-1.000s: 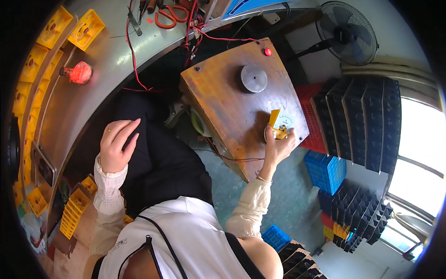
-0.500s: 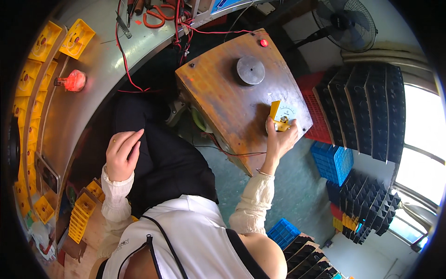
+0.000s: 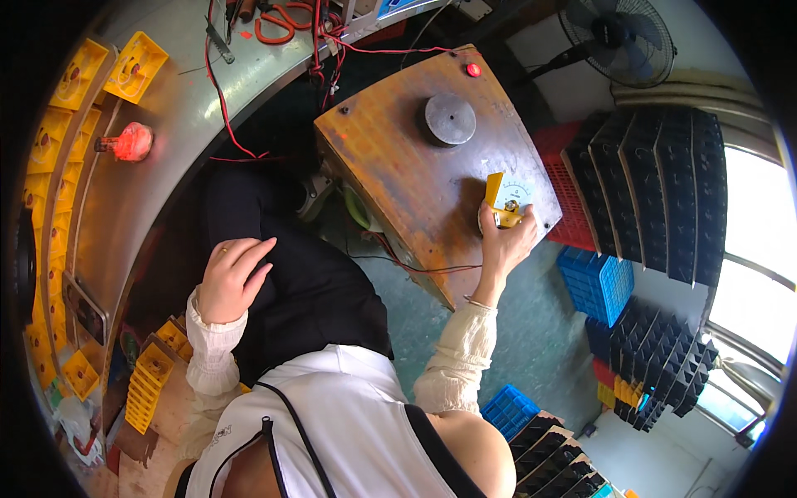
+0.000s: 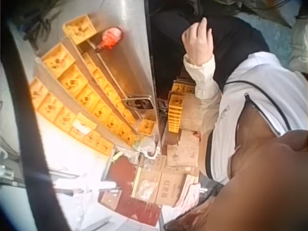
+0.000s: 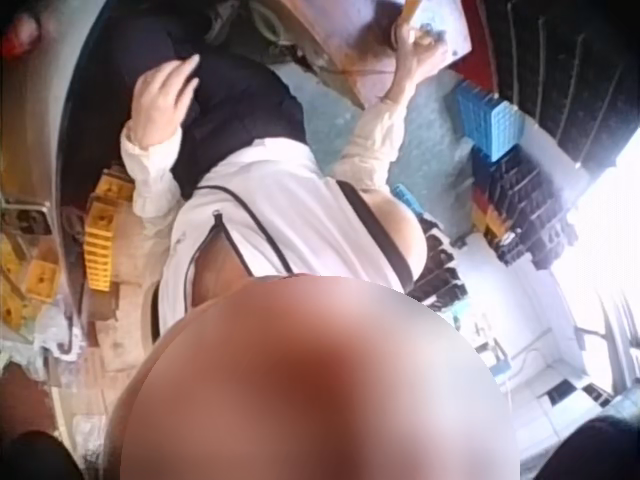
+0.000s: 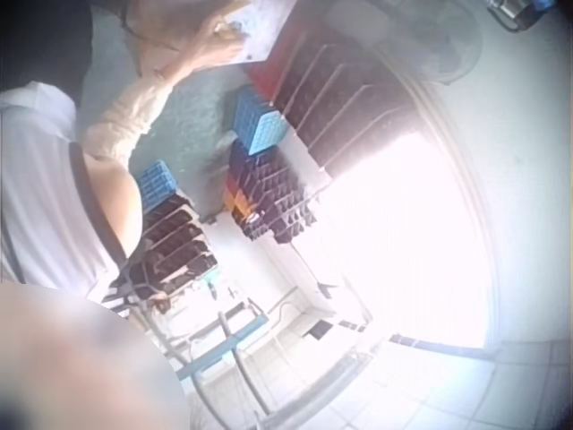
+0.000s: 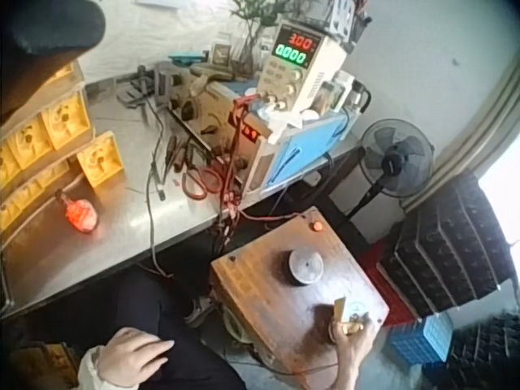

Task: Testing analog meters using electrical probes at a workbench and organizing them into storage bins.

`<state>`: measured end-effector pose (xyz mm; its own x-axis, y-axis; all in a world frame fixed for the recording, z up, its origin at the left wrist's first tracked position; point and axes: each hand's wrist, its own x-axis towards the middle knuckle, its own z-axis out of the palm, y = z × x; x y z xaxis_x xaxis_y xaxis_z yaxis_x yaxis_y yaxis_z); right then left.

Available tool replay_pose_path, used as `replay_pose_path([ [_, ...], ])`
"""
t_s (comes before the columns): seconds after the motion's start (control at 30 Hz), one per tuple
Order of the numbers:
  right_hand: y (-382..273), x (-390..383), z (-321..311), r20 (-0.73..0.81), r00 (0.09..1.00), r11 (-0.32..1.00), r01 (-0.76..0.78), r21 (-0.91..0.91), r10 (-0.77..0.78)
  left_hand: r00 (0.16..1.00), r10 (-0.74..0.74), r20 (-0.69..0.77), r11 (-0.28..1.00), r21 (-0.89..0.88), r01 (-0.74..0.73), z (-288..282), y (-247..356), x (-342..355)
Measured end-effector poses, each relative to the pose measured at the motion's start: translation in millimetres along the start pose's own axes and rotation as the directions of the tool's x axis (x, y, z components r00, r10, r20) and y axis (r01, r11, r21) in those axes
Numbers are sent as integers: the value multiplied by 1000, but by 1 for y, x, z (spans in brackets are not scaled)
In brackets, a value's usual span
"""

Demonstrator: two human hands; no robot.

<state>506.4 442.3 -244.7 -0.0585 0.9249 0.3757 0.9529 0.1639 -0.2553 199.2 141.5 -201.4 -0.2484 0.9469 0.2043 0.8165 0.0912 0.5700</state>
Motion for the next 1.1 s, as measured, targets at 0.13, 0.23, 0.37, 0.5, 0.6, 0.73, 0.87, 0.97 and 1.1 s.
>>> replay_pose_path([
  [0.13,6,0,2,26,1000,1000,3,30,-4,999,-26,48,1000,9,26,4,-5,-6],
  [0.23,18,0,9,-16,999,995,38,96,-36,998,-42,42,999,12,42,6,-11,-10],
  [0.37,31,4,17,-55,995,982,95,163,-87,999,-38,-35,998,55,40,8,-14,-18],
  [0.5,13,6,9,6,1000,991,19,133,-20,976,-61,-209,996,53,74,6,-16,-28],
  [0.6,-44,-18,2,-99,979,980,170,-102,-180,921,-47,-387,993,83,85,-3,-15,-37],
  [0.73,-185,-87,7,-105,903,691,389,609,-416,902,-152,-404,979,61,192,-27,-4,-43],
  [0.87,-295,-171,-42,77,589,343,356,869,-805,813,-164,-558,936,173,308,-53,-8,-45],
  [0.97,-341,-203,-67,118,505,249,199,948,-855,706,-231,-670,875,174,452,-75,-33,-65],
  [1.1,-349,-195,-66,192,418,229,39,973,-888,670,-304,-677,902,21,431,-86,-56,-93],
])
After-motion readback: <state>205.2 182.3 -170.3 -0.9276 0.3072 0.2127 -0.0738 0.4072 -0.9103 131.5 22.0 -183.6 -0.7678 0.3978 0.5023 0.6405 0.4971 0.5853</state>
